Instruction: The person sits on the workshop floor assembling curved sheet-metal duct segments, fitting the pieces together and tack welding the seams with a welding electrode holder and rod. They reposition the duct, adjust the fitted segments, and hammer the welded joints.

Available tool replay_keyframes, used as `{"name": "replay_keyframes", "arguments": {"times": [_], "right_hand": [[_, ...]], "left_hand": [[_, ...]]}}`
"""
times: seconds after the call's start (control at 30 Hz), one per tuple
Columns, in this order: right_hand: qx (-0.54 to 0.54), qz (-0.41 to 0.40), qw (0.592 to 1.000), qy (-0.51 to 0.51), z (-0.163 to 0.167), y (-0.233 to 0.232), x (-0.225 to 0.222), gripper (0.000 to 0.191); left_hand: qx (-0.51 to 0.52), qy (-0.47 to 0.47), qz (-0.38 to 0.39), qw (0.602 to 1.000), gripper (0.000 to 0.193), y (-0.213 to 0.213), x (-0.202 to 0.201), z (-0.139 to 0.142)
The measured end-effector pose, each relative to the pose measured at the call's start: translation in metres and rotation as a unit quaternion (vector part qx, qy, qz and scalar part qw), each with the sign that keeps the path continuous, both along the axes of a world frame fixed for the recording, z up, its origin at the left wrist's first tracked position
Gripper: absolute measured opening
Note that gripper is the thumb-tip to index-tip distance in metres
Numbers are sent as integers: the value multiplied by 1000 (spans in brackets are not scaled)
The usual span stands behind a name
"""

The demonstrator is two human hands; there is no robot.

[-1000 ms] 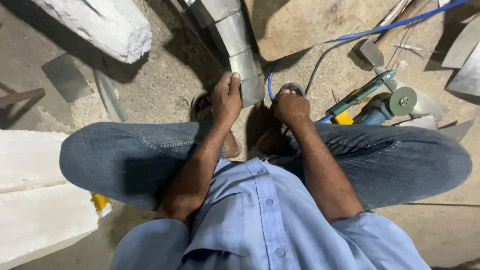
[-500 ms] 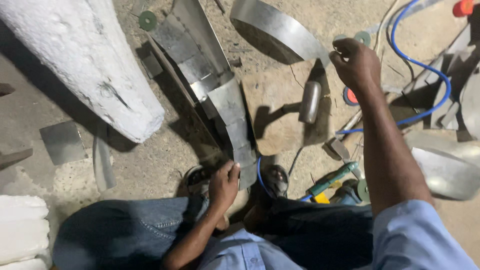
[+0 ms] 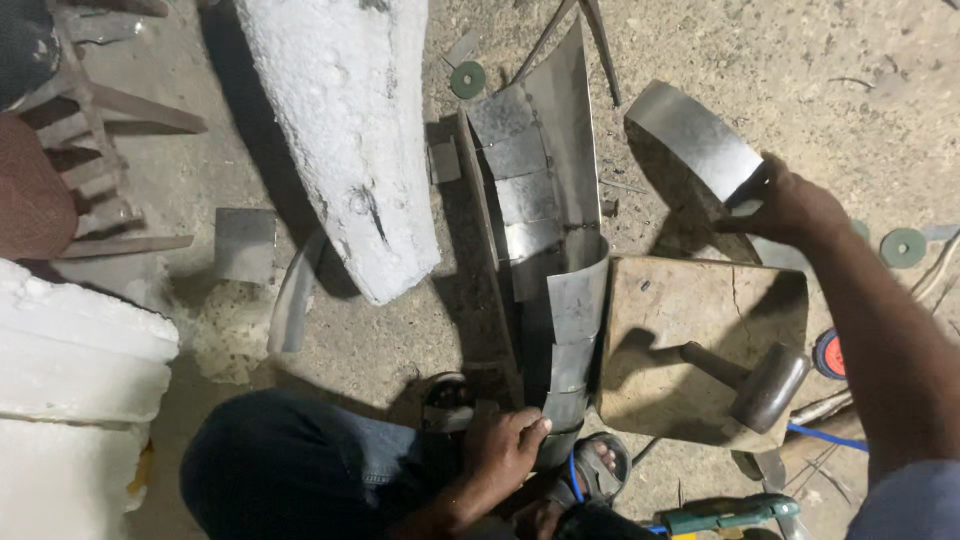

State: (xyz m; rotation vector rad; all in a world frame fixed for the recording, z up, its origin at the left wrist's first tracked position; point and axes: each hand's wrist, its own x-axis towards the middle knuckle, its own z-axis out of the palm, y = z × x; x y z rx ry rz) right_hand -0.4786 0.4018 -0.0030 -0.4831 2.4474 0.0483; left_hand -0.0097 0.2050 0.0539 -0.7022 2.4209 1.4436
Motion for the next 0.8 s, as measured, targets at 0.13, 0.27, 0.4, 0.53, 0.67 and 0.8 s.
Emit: {"name": "replay_keyframes", "arguments": {"times": [0.13,0.27,0.4,0.53,0.67,0.8], "right_hand": [[53,-17,998,23,11,-16,15,82],[35,-31,994,100,58,-24,0,86],[-156,-11,973,169,141,-45,-11,86],[-264,47,952,147,219,-124,3,87],[-332,80,939,41,241,-242,21,80],[-246,152,955,58,199,-337,23,46]], "left_hand": [[17,-11,-4,1000,32,-7,3,0],[-24,-10,-20,999,31,-13,0,2],[38,36,41,998,27,-11,0,1],[42,-43,-6,998,28,-15,4,2],[41,-15,-12,999,25,-25,2,3],[75,-110,-77,988,31,-34,-1,-8]]}}
